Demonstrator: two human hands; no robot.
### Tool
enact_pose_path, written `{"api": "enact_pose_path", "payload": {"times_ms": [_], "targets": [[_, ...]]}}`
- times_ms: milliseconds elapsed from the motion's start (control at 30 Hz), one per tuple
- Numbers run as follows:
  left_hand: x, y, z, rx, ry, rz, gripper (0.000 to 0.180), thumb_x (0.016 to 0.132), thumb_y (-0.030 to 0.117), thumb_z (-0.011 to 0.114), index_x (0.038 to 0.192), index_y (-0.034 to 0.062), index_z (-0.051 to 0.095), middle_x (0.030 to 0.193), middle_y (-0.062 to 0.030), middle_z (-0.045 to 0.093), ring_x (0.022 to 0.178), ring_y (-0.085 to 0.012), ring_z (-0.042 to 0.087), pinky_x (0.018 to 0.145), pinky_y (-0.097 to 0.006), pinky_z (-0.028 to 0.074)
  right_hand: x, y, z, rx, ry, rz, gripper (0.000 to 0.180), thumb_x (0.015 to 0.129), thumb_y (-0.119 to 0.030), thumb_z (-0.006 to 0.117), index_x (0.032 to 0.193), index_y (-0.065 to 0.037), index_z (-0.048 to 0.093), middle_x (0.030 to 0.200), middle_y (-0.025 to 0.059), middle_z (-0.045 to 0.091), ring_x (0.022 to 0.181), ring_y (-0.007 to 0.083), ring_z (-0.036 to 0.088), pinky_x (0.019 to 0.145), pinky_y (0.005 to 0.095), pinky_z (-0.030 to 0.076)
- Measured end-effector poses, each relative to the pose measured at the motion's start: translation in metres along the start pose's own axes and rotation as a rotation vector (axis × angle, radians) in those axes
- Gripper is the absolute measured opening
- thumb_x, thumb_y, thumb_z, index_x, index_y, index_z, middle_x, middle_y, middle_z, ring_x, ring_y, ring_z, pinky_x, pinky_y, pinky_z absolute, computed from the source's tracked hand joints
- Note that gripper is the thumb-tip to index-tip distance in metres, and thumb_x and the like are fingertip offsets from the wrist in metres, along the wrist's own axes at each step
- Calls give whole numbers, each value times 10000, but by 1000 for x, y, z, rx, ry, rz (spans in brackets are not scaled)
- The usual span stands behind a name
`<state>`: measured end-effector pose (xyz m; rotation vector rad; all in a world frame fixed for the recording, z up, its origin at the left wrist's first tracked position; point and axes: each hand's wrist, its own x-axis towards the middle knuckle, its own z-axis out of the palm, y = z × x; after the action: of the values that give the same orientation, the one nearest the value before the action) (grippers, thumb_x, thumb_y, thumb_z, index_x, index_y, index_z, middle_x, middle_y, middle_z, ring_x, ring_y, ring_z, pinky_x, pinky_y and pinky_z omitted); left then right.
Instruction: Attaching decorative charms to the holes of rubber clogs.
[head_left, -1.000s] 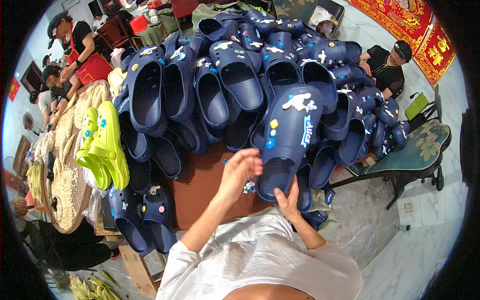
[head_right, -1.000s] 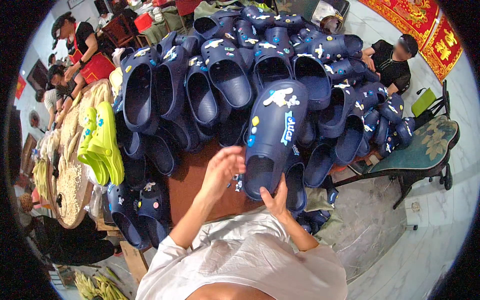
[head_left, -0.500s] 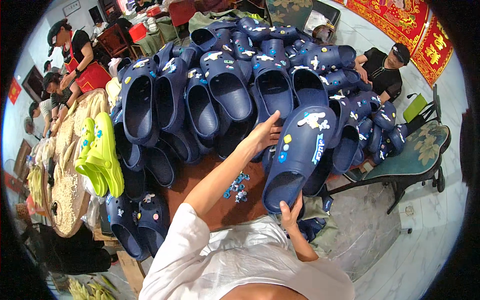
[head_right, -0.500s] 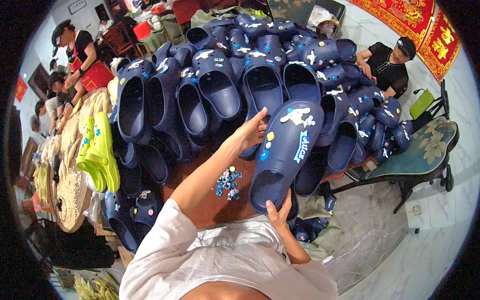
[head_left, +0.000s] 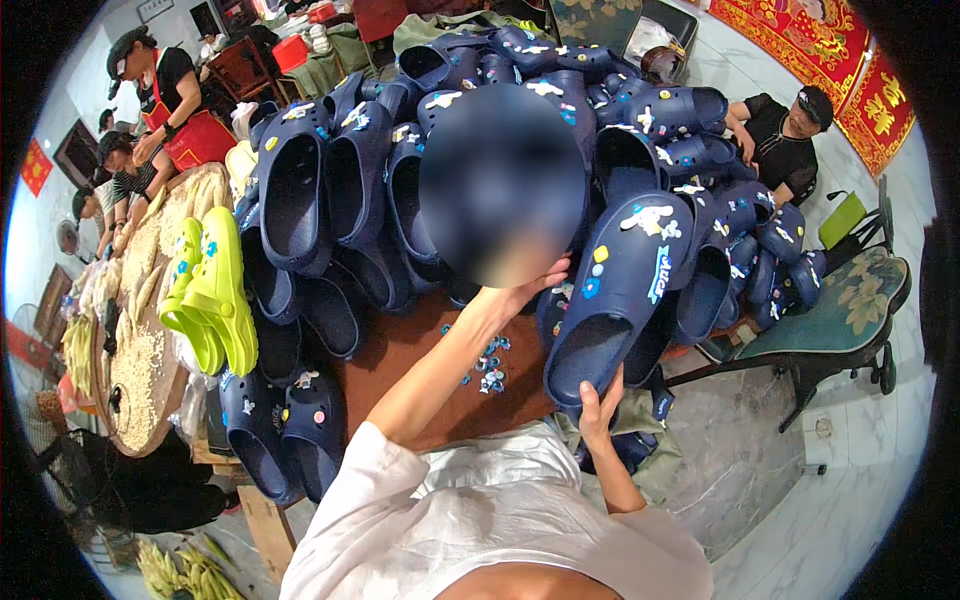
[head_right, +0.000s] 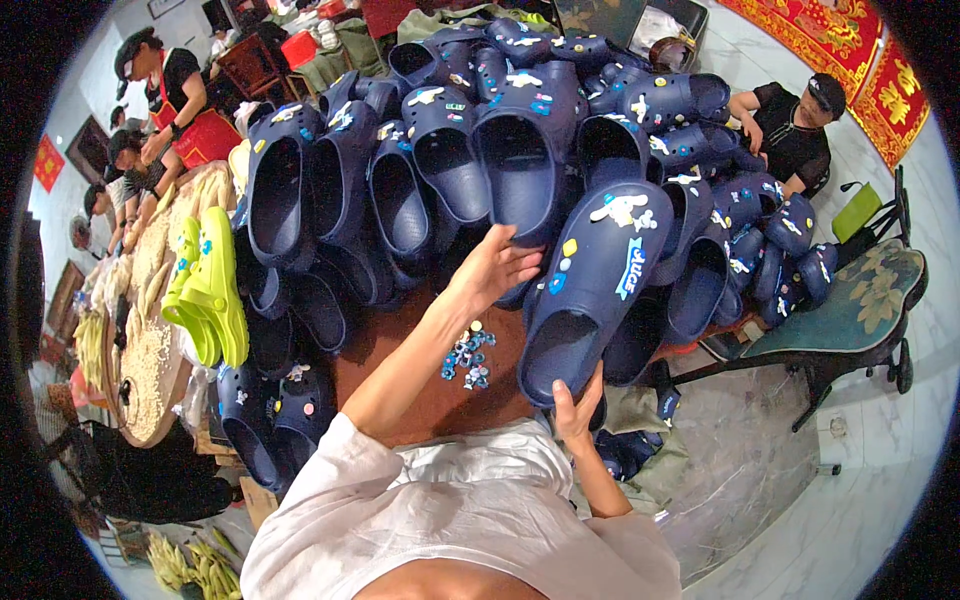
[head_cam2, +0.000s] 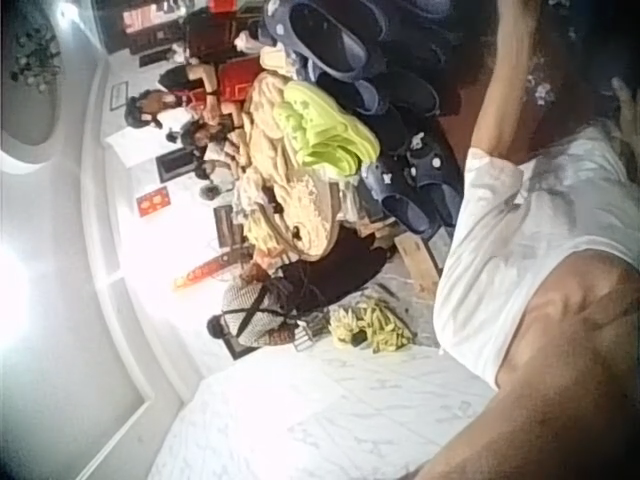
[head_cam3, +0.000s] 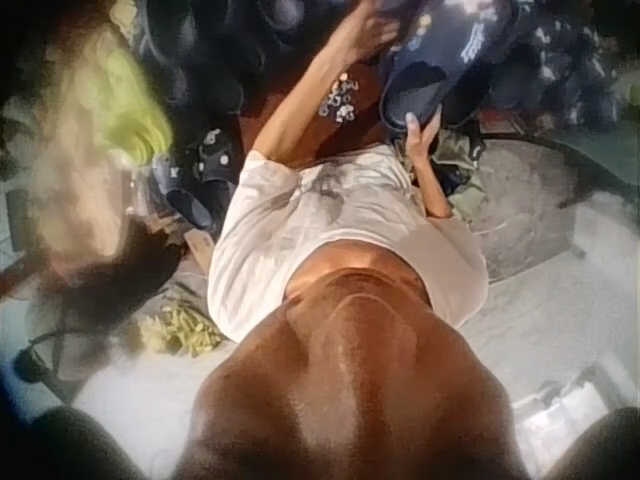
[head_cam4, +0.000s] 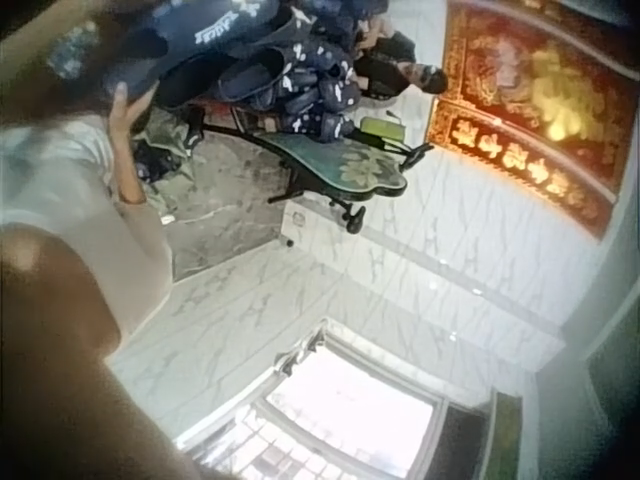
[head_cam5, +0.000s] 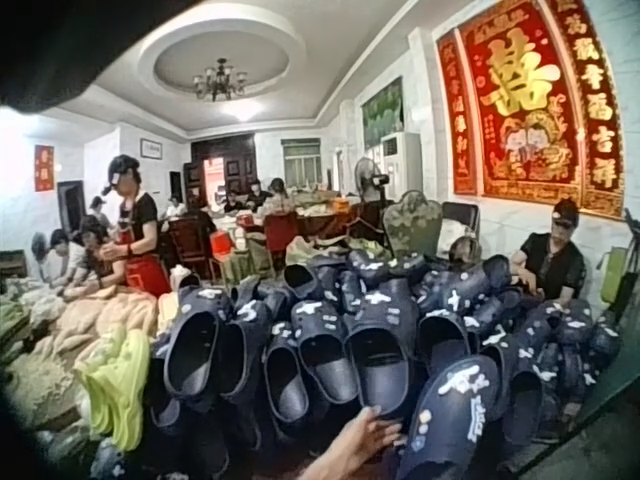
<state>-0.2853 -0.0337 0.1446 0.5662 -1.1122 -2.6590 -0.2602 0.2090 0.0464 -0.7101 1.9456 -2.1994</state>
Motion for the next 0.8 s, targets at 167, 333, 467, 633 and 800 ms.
{"api": "enact_pose_path", "payload": {"times_ms": [167, 333, 467, 633, 800], "targets": [[-87, 13, -66, 199, -111, 82, 517, 980, 411, 463, 1265, -21, 472, 1263, -250, 573, 1111, -378, 600, 952, -477, 490, 17, -14, 0, -43, -52, -68, 790, 831, -300, 671, 1394, 119, 309, 1301, 207, 475, 1175, 278, 483, 1036, 379, 361], [-183, 11, -102, 81, 96, 251, 467, 828, 247, 609, 1191, -45, 567, 1090, -131, 664, 960, -252, 650, 820, -407, 542, 48, -35, 13, -49, -160, -93, 673, 852, -248, 661, 1354, 102, 381, 1243, 167, 534, 1121, 238, 523, 1003, 347, 394], [-240, -29, -180, 160, 335, 213, 453, 754, 217, 628, 1148, -6, 622, 1031, -56, 670, 900, -147, 626, 751, -303, 498, 89, -54, 37, 14, -202, -90, 513, 881, -222, 630, 1274, 67, 473, 1163, 127, 587, 1052, 197, 552, 956, 322, 424], [-310, -69, -238, 160, 473, 73, 449, 738, 179, 633, 1141, -18, 626, 973, -37, 674, 765, -122, 609, 709, -253, 470, 161, -64, 73, 57, -294, -12, 380, 916, -252, 603, 1170, 27, 556, 1067, 65, 614, 978, 134, 546, 896, 279, 431], [-332, -78, -218, 210, 536, 2, 457, 742, 125, 610, 1165, -48, 608, 1012, -56, 680, 828, -149, 662, 774, -279, 528, 216, -42, 98, 178, -231, 363, 550, 879, -511, 581, 1191, -57, 580, 1153, 107, 625, 1040, 218, 605, 871, 410, 499]]}}
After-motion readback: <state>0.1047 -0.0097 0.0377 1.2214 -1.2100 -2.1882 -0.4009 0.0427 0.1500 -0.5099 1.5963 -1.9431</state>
